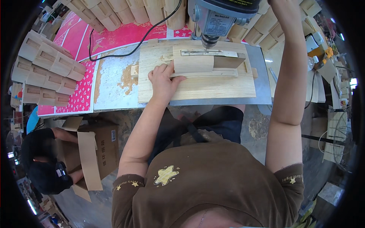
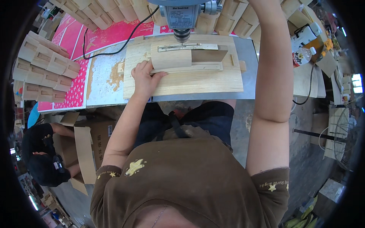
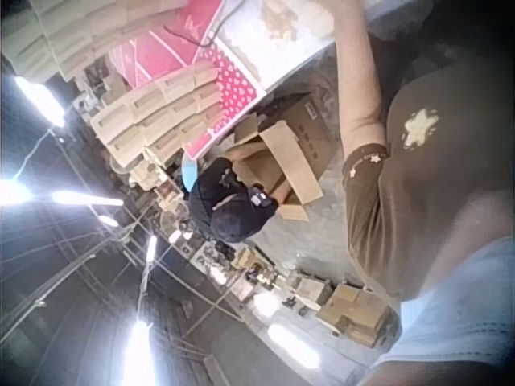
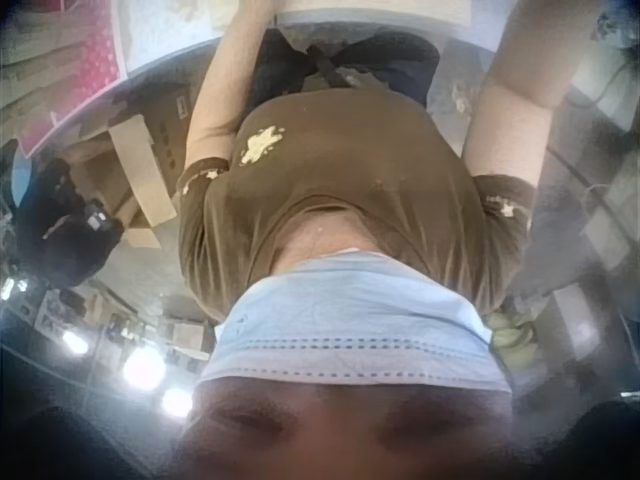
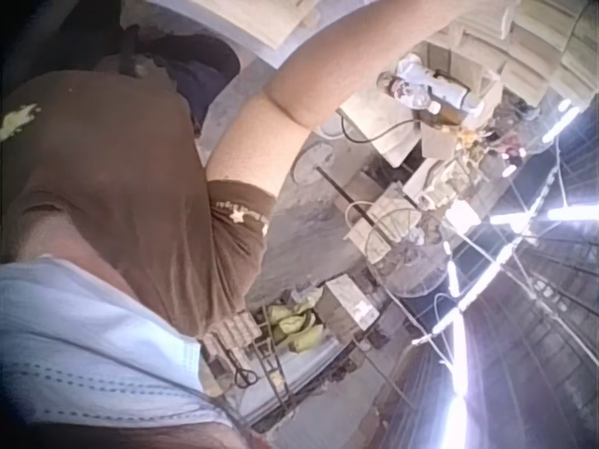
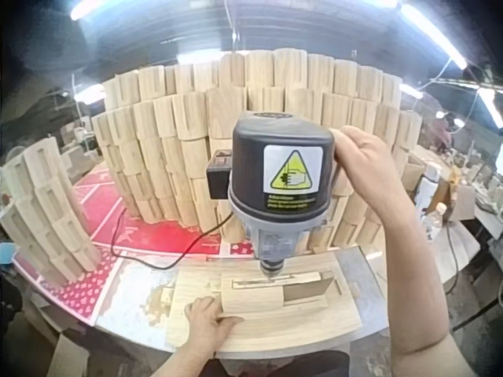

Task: Using a drill press to drill holes into cylindrical wood blocks.

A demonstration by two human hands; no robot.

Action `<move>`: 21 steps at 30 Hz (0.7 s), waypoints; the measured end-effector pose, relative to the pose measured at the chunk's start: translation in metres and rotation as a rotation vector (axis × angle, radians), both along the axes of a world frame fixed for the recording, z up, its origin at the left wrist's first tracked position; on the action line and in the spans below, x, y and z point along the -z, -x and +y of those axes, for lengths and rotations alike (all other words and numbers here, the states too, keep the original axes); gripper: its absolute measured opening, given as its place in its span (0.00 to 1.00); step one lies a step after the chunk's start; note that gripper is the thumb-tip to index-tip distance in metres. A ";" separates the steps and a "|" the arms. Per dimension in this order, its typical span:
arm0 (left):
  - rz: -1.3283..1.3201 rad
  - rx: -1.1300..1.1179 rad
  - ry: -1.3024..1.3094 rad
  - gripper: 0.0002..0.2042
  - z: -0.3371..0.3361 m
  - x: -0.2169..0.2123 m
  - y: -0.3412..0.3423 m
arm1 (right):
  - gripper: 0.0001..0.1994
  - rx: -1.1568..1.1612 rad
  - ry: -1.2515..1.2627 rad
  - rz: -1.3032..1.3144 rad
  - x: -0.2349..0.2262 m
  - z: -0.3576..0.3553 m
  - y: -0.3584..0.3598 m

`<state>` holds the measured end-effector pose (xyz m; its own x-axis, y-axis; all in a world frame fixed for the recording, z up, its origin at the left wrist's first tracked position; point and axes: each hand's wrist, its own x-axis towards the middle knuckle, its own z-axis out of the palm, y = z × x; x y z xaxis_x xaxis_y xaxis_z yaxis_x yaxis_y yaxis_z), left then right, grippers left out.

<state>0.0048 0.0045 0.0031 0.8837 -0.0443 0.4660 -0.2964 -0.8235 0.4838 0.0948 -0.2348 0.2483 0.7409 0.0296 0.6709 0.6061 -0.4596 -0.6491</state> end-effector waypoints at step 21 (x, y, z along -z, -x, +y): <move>0.024 -0.006 -0.005 0.29 0.003 0.002 0.000 | 0.03 0.102 0.057 -0.426 0.127 -0.008 0.071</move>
